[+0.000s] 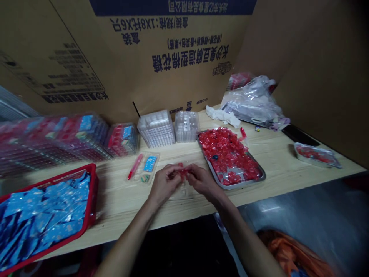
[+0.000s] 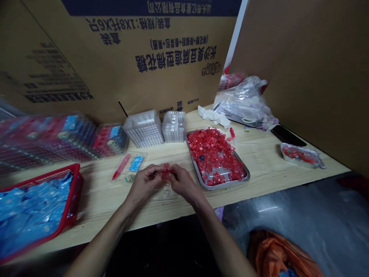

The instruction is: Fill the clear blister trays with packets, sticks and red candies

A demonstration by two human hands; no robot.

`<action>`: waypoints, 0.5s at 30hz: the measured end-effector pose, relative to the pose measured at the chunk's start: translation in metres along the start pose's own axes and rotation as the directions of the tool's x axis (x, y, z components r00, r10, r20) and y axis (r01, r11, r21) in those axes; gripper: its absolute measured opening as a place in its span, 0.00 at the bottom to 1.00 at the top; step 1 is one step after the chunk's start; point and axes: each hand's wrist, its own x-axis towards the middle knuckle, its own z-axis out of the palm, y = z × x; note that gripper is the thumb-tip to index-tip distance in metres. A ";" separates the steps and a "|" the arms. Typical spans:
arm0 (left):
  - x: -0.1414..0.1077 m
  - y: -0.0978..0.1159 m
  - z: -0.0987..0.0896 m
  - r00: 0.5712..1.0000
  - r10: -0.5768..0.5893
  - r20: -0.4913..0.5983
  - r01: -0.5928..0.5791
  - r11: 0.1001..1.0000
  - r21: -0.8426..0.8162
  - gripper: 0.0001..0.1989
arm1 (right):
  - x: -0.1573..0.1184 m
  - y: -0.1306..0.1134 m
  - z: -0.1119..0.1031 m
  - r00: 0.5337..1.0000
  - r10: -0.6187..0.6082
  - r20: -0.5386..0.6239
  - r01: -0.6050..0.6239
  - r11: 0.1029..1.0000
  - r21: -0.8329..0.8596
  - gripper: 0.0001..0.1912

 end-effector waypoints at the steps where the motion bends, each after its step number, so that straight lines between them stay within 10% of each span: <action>1: -0.001 0.000 0.000 0.999 0.037 -0.015 -0.035 0.994 0.105 0.10 | 0.000 0.001 0.000 0.999 -0.032 0.002 0.033 0.998 -0.058 0.06; 15: -0.005 0.008 0.021 0.933 0.081 -0.349 -0.053 0.995 0.090 0.06 | -0.003 -0.020 0.009 0.997 -0.068 -0.041 0.060 0.982 -0.177 0.03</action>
